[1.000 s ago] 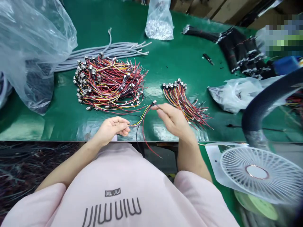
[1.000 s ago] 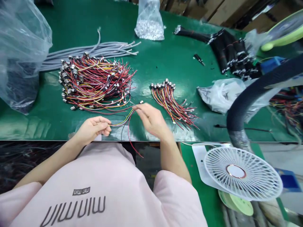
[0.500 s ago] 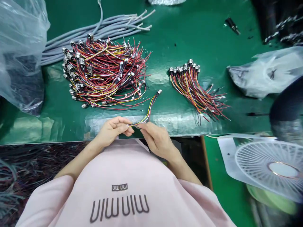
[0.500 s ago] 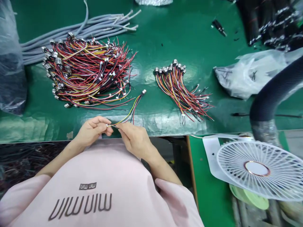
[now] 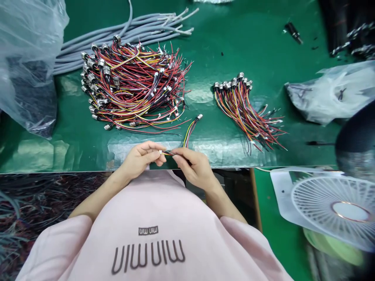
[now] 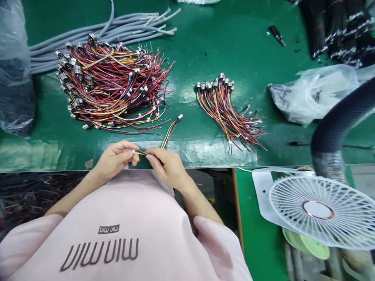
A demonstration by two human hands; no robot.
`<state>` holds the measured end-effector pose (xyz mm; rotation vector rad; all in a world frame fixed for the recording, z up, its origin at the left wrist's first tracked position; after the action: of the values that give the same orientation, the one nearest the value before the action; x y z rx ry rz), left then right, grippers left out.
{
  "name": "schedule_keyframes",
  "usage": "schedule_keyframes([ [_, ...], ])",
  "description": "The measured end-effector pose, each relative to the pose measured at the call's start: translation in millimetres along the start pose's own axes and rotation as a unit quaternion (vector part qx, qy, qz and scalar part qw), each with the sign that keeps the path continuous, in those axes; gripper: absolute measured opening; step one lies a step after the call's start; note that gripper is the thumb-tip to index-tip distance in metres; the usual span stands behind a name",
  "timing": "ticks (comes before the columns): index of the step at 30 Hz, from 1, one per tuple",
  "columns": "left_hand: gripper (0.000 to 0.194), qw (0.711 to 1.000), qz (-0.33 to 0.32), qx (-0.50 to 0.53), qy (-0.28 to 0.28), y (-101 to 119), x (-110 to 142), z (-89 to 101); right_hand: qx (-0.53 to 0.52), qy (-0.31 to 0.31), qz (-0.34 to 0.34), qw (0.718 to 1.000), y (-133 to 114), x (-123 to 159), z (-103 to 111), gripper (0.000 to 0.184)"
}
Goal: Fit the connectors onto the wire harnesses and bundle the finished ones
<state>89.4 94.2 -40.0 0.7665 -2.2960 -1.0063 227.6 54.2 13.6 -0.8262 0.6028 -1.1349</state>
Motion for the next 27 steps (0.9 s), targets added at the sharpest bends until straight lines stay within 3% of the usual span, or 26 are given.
schedule_keyframes([
  [4, 0.026, 0.999, -0.014, 0.015, 0.043, 7.7, -3.2, -0.8, -0.075, 0.038, -0.011, 0.996, 6.0, -6.5, -6.9, 0.021],
  [10, 0.023, 0.997, -0.037, -0.007, 0.065, 16.0, -4.6, -0.4, -0.041, 0.133, 0.018, 0.990, 10.6, -11.6, 2.5, 0.016],
  [15, 0.023, 0.997, -0.046, 0.011, 0.061, 18.8, -6.4, -2.8, -0.093, 0.097, -0.011, 0.991, 17.9, -17.5, -6.7, 0.015],
  [22, 0.019, 0.988, -0.103, -0.051, 0.098, 15.4, -6.9, 8.4, -0.119, 0.116, -0.040, 0.985, 20.7, -16.6, -18.1, 0.017],
  [27, 0.025, 0.990, -0.088, -0.016, 0.111, 13.0, -8.7, 8.6, -0.152, 0.136, -0.028, 0.978, 26.0, -13.2, -13.1, 0.017],
])
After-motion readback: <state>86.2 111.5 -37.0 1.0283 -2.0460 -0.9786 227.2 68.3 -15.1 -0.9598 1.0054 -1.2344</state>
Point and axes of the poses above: each hand's wrist, its own x-axis away from the middle knuckle, its own z-axis out of the back of the hand, y = z × x, the point moved 7 cm from there along -x, towards the middle knuckle, and after that the axes turned 11 degrees about -y, right-handed, at the moved point
